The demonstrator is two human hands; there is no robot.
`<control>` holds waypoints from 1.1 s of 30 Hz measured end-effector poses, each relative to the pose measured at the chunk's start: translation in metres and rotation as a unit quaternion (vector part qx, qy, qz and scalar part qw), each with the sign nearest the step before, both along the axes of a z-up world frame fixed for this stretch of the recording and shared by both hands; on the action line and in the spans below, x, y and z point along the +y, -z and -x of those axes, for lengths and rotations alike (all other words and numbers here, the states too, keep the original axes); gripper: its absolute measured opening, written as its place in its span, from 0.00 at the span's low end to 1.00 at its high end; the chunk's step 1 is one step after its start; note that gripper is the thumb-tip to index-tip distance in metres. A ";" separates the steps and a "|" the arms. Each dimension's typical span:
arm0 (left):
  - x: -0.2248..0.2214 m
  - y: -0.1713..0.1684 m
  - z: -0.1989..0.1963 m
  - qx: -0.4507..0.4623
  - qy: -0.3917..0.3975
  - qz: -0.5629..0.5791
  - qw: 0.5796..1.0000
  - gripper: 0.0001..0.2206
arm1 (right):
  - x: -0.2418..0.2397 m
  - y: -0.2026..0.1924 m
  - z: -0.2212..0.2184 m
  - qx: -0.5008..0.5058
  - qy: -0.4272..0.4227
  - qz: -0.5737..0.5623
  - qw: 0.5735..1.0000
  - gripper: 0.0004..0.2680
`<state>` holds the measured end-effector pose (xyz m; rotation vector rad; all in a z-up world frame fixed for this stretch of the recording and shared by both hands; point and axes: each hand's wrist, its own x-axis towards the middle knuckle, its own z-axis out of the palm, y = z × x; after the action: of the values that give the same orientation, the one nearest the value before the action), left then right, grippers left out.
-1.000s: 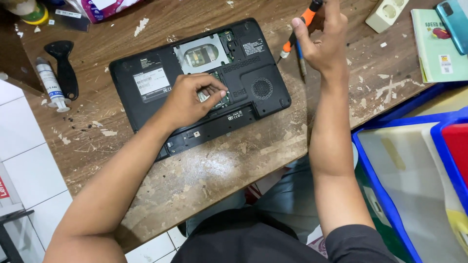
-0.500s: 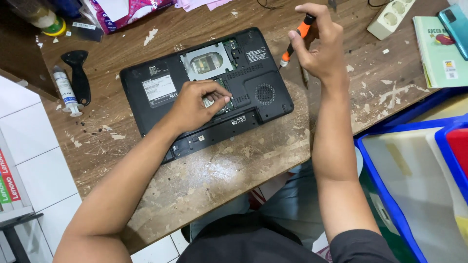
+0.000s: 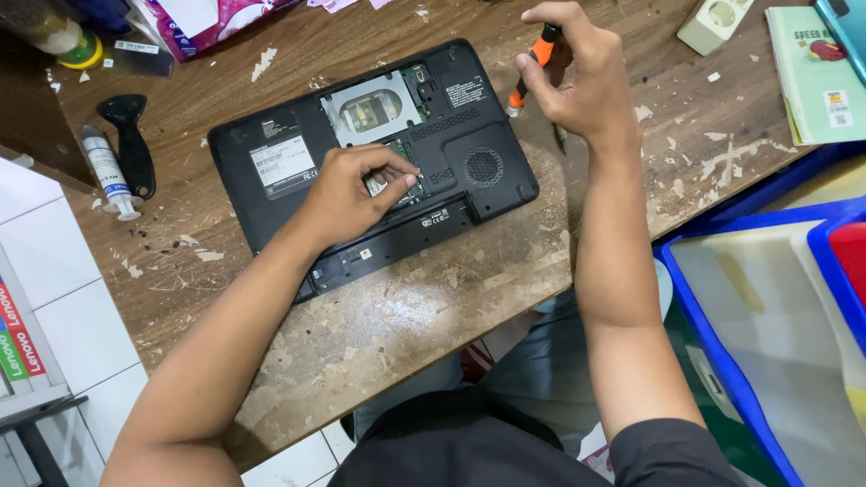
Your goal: The person uses a screwdriver to remove screws from the back panel of a laptop. They then use their fingers to lift and remove a small metal bracket from the internal compartment.
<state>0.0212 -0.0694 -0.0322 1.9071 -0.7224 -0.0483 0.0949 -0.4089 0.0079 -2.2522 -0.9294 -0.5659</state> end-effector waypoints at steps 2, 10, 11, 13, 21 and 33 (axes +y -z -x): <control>0.000 0.001 0.000 0.000 0.001 0.000 1.000 0.02 | -0.002 0.002 -0.001 -0.001 -0.004 0.005 1.000 0.12; 0.001 0.002 -0.001 -0.008 0.007 0.002 1.000 0.02 | 0.000 -0.004 0.004 -0.001 -0.013 0.013 1.000 0.10; 0.000 0.001 -0.001 -0.007 0.006 0.000 1.000 0.03 | -0.001 -0.004 0.003 -0.010 -0.017 0.020 1.000 0.09; 0.000 0.000 0.000 -0.007 0.006 -0.002 1.000 0.03 | -0.001 -0.002 0.002 -0.018 -0.019 0.027 0.999 0.09; 0.000 -0.001 0.000 0.006 0.002 -0.016 1.000 0.04 | 0.009 -0.004 0.005 -0.039 -0.036 0.043 0.998 0.09; -0.006 -0.004 0.001 0.012 -0.020 -0.004 1.000 0.04 | 0.006 0.005 -0.002 -0.006 -0.063 0.054 0.997 0.08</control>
<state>0.0201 -0.0753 -0.0287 1.9252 -0.6693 -0.0491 0.0965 -0.4033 0.0025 -2.2680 -1.1241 -0.4843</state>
